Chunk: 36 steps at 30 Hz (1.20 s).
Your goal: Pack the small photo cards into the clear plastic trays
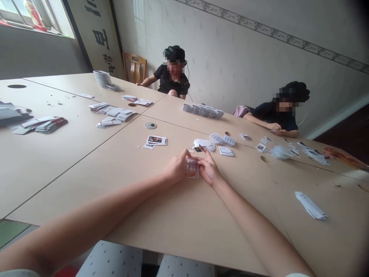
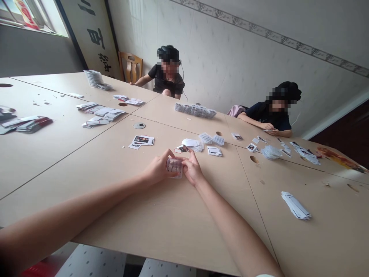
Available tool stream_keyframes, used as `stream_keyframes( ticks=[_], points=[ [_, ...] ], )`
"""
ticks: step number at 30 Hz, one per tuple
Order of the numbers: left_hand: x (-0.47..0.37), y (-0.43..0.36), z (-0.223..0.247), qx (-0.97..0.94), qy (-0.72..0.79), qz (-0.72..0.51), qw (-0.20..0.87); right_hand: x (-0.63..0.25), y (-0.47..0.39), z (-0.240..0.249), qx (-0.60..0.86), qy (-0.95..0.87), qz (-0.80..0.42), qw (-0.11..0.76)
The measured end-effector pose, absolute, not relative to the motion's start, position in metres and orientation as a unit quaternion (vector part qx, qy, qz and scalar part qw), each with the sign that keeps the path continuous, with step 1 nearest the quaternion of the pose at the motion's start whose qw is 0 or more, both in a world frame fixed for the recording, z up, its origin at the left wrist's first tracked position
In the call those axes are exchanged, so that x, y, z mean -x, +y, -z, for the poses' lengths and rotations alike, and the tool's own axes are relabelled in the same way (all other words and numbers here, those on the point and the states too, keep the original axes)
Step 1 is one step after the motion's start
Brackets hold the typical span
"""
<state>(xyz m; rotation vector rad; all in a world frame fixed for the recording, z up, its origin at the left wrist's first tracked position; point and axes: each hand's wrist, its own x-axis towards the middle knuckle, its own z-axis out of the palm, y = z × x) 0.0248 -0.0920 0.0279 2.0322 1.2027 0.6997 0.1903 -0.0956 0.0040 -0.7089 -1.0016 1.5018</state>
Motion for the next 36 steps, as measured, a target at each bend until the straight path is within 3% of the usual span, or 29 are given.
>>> stream_keyframes(
  ticks=[36],
  points=[
    [-0.024, -0.086, -0.026, -0.796, 0.48, -0.264, 0.259, -0.188, -0.092, 0.0, 0.316, -0.396, -0.616, 0.603]
  ],
)
